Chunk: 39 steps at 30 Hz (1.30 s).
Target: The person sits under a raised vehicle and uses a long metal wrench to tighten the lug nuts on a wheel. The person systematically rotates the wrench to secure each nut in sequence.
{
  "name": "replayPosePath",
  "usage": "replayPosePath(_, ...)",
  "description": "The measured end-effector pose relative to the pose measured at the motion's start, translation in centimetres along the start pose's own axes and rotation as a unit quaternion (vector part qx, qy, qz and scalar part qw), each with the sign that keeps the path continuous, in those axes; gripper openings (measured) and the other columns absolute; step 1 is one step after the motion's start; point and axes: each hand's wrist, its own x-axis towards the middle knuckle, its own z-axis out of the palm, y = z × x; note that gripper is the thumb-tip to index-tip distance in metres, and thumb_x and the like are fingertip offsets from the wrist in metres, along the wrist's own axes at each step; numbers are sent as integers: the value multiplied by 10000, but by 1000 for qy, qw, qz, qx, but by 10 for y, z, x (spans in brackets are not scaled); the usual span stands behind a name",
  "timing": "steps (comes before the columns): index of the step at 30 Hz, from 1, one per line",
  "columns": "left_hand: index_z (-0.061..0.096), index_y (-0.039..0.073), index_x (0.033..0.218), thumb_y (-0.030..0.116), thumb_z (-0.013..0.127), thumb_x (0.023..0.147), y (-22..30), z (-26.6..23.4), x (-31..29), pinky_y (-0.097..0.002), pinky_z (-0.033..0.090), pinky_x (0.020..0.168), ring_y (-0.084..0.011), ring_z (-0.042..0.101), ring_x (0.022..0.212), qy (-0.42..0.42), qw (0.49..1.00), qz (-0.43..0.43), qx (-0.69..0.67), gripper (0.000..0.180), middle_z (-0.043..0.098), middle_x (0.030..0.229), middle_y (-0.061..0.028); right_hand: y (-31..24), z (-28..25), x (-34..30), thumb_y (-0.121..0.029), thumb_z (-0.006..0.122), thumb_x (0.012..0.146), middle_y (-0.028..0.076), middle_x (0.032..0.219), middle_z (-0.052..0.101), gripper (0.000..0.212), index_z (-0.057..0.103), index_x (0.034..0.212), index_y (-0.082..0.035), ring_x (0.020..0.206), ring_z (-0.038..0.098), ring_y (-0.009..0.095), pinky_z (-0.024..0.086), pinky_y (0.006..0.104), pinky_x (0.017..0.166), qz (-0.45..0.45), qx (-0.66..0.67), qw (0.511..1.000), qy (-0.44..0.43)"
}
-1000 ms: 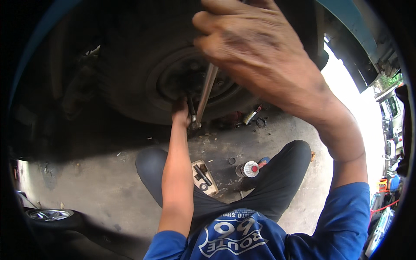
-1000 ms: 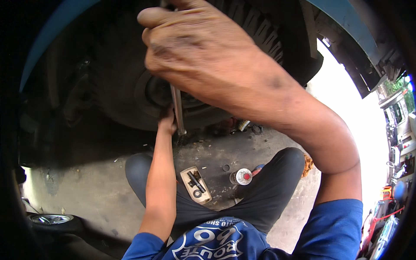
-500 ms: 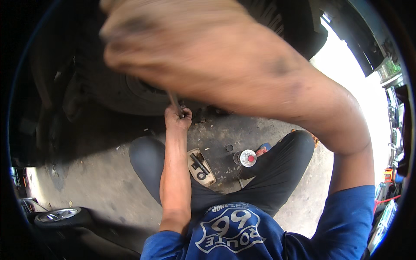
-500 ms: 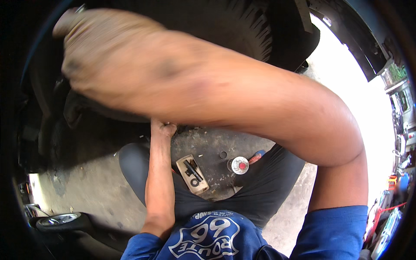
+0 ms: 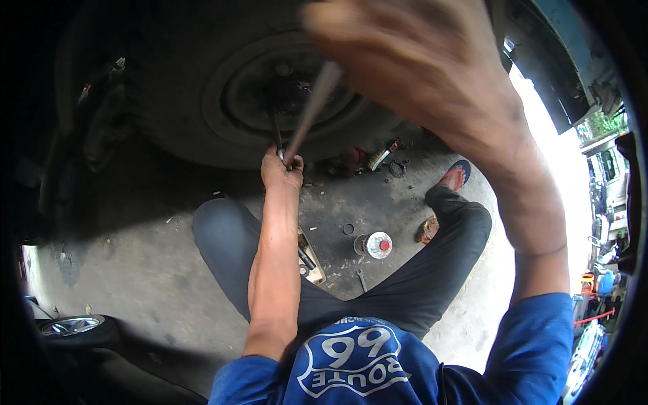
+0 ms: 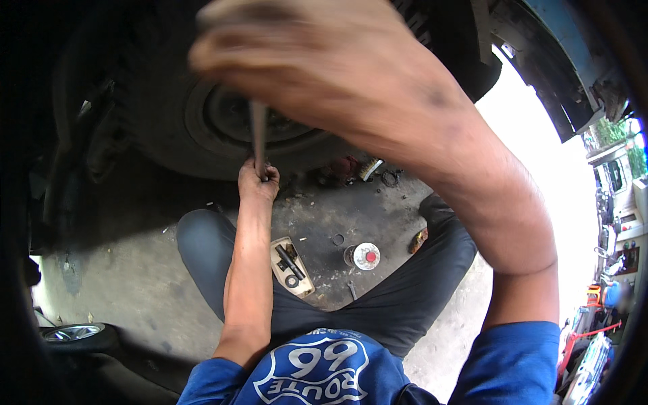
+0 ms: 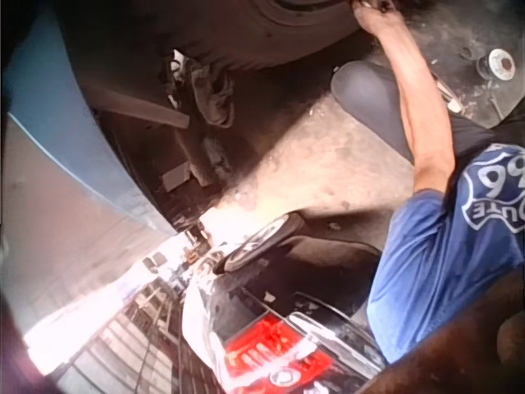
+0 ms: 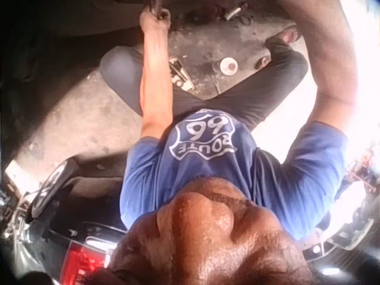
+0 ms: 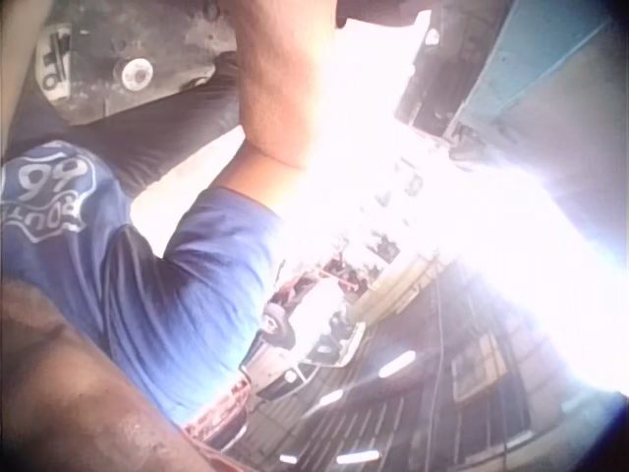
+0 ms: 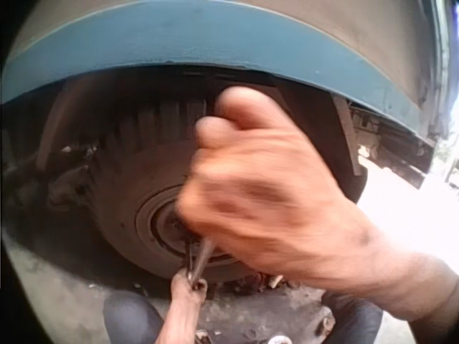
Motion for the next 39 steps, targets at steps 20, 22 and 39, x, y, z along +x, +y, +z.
replayPosePath(20,631,-3,1019,48,597,928,-12,-6,-13,-219,324,495,-84,354,537,-106,991,70,-52,110,424,672,13,26,86,-133,-312,794,708,183,706,671,310,724,715,-10,766,675,375,545,458,719,205,177,842,-467)
replayPosePath(22,644,15,1029,83,626,929,-13,-2,-17,-244,318,507,-82,348,531,-60,994,94,-3,122,408,668,24,14,114,-163,-343,783,708,180,726,678,312,731,720,-36,783,674,385,546,466,733,225,204,806,-508)
replayPosePath(39,665,-21,1072,195,672,972,-20,-14,-15,-266,431,466,-72,471,564,2,802,406,437,238,593,759,-1,-274,362,-284,-318,626,867,175,1141,700,389,699,1212,-153,1118,641,351,504,429,978,224,548,564,-577)
